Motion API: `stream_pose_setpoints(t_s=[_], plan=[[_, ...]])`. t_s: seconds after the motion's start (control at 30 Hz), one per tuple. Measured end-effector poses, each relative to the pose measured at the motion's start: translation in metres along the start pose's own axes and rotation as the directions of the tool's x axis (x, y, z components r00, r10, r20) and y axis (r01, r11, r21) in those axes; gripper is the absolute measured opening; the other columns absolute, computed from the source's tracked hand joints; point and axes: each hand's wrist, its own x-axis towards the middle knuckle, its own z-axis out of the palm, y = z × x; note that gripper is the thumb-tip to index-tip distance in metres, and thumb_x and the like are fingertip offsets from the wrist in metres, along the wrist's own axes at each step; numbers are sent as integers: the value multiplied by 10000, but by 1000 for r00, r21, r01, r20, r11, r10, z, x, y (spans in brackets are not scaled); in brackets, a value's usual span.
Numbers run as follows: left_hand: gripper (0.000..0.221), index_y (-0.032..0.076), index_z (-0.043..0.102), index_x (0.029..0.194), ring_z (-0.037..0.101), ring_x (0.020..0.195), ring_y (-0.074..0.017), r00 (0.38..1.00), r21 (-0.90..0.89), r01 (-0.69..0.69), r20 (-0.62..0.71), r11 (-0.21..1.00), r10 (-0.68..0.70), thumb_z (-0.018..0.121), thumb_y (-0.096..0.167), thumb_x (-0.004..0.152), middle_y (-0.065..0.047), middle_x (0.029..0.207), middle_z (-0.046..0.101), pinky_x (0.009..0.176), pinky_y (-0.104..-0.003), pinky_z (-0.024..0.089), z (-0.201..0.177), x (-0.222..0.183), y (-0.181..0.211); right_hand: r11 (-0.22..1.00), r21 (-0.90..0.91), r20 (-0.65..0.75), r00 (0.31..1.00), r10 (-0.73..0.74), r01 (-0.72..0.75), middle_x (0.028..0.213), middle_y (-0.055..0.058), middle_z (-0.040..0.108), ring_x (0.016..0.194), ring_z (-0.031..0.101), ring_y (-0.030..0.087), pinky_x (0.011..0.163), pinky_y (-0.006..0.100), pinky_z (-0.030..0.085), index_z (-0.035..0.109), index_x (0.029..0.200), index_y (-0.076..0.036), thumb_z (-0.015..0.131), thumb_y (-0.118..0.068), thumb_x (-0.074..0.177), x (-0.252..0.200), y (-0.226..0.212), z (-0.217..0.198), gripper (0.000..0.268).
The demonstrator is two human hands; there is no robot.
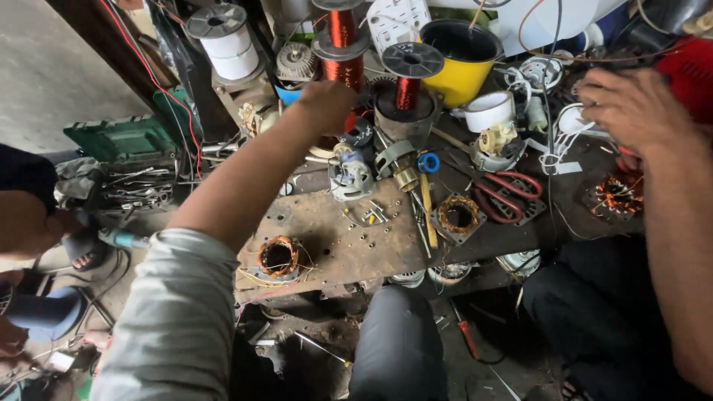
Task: Securing and insulating wires on a motor stator using pliers and adhesive tape.
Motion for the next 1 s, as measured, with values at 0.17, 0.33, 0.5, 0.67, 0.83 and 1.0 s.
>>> stream_pose_setpoints(t_s=[0.17, 0.33, 0.5, 0.67, 0.83, 1.0], plan=[[248, 66, 717, 1008, 726, 687, -345, 994, 221, -69, -68, 973, 86, 680, 71, 763, -141, 873, 753, 589, -460, 576, 27, 23, 9, 996, 90, 137, 990, -37, 25, 1464, -290, 531, 1441, 416, 33, 1232, 282, 456, 722, 1107, -465, 805, -335, 705, -11, 7, -51, 431], [427, 124, 660, 1166, 727, 809, -389, 999, 49, -5, 45, 999, 3, 707, 46, 749, -164, 935, 739, 656, -489, 584, 3, 6, 14, 840, 522, 234, 972, 27, -150, 1658, -180, 399, 1448, 464, 181, 1273, 447, 406, 804, 1112, -280, 472, -83, 964, 6, -15, -50, 413], [225, -20, 735, 971, 723, 749, -363, 980, 102, 108, 155, 989, -123, 650, -13, 762, -212, 878, 740, 607, -485, 564, -2, 4, -7, 939, -307, 244, 967, -79, 154, 1721, -34, 319, 1443, 339, 33, 1133, 130, 383, 679, 1107, -339, 616, -311, 744, 39, -47, 28, 370], [473, 46, 732, 1028, 588, 743, -323, 877, 257, 364, 229, 895, -422, 327, 270, 1126, -192, 1006, 745, 831, -602, 348, 22, 10, -20, 805, -468, 251, 928, -274, 364, 778, -80, 680, 751, 555, 156, 912, 219, 438, 695, 805, -317, 849, -237, 686, 69, -73, 122, 211], [243, 119, 744, 1101, 636, 800, -305, 884, 383, 368, 139, 847, -447, 545, 207, 994, -160, 992, 789, 832, -597, 317, 29, 17, -19, 534, -842, 109, 993, 39, 72, 708, 2, 549, 688, 517, 228, 775, 338, 381, 529, 1183, -187, 639, -610, 893, 82, -89, 168, 525], [221, 98, 778, 1047, 614, 733, -247, 856, 378, 401, 170, 834, -488, 658, 213, 902, -96, 941, 786, 835, -578, 335, -9, 6, -10, 790, -530, 383, 918, -101, 308, 856, -64, 702, 716, 596, 66, 752, 233, 476, 717, 977, -277, 768, -429, 889, 36, -127, 148, 183]])
